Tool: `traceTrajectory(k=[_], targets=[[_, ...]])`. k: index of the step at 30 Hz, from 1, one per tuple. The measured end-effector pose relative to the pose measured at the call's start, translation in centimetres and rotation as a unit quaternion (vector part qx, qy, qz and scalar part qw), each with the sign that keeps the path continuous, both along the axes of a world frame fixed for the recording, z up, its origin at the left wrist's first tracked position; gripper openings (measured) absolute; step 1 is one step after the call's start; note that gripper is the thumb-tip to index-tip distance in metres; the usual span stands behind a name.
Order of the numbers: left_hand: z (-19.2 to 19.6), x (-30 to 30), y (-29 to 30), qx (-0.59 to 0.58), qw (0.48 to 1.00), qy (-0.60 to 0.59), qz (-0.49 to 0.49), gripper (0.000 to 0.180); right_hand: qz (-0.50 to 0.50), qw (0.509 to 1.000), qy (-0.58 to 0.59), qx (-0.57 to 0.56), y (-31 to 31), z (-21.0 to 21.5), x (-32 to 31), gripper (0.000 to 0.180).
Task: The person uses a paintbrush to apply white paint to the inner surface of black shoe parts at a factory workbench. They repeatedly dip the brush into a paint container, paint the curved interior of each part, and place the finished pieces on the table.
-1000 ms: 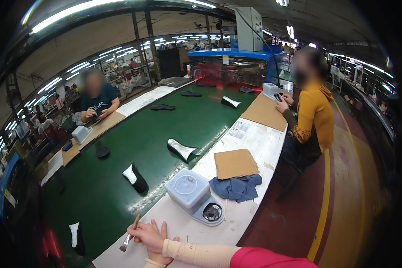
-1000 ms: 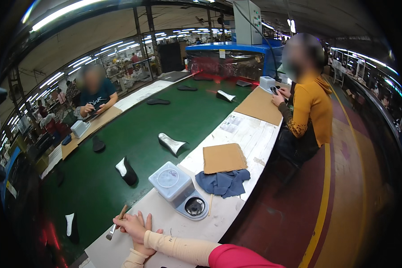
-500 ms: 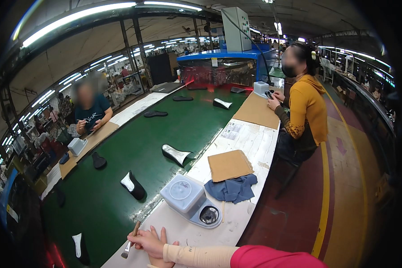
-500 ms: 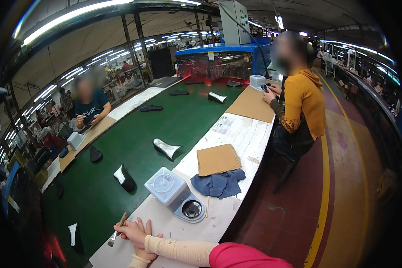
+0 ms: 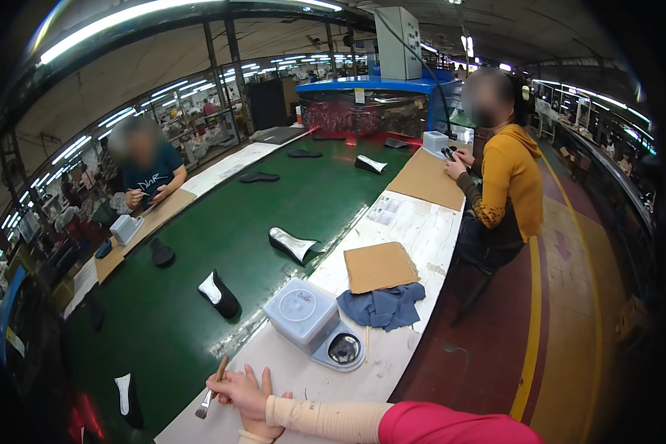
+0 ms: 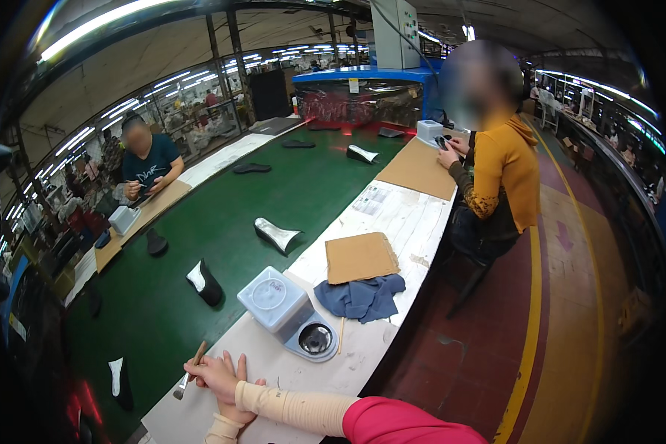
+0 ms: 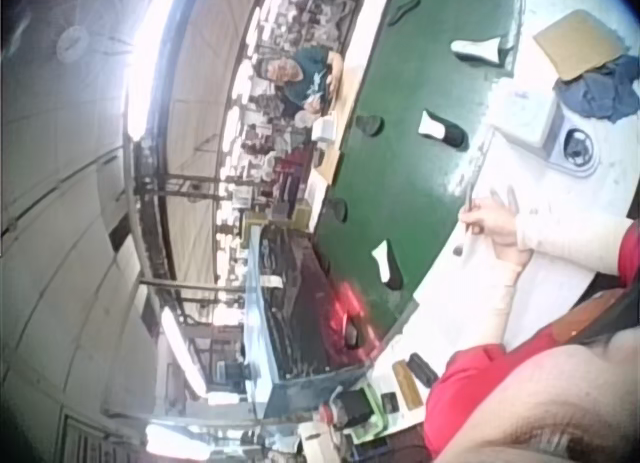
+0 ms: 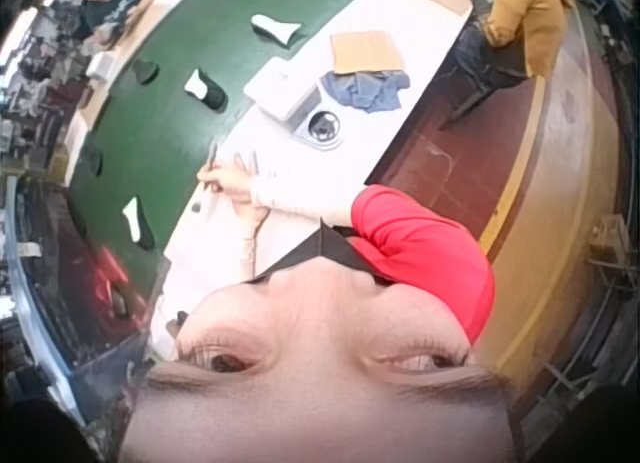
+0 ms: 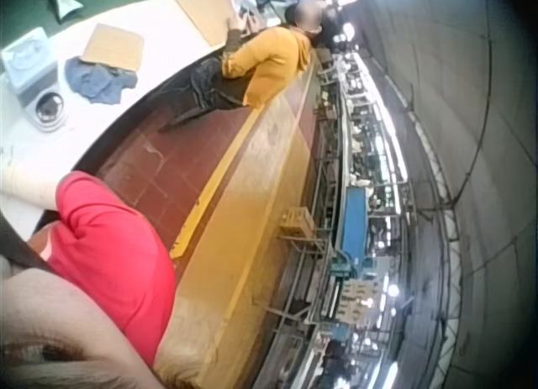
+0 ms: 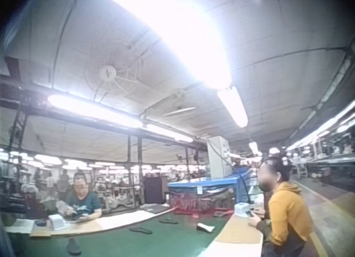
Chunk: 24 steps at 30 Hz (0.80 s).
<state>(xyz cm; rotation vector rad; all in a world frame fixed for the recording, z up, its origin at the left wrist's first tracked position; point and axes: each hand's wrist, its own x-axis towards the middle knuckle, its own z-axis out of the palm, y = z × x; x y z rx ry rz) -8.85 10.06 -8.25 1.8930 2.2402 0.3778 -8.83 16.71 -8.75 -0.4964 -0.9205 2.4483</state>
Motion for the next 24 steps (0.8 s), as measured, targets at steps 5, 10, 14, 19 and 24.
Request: traceTrajectory(k=[5,10,14,19,24], targets=[[-0.6,-0.4,0.2,0.016,1.0,-0.017,-0.006,0.082,-0.002,1.0,0.0,0.007,-0.1,0.3,0.1,0.022],[-1.3,-0.6,0.2,0.023,0.999,0.023,-0.003,0.081,-0.01,1.0,0.009,0.009,-0.2,0.2,0.2,0.021],[-0.6,-0.4,0.4,-0.014,1.0,0.003,0.003,0.08,0.003,1.0,-0.011,0.027,0.0,-0.2,-0.1,0.022],[0.9,0.0,0.9,-0.045,0.999,0.001,0.012,0.076,-0.012,0.999,-0.024,0.033,0.0,-0.4,-0.6,0.022],[1.6,0.0,1.7,-0.018,1.0,0.015,0.004,0.076,0.033,0.999,0.022,0.03,0.4,-1.0,-1.1,0.017]])
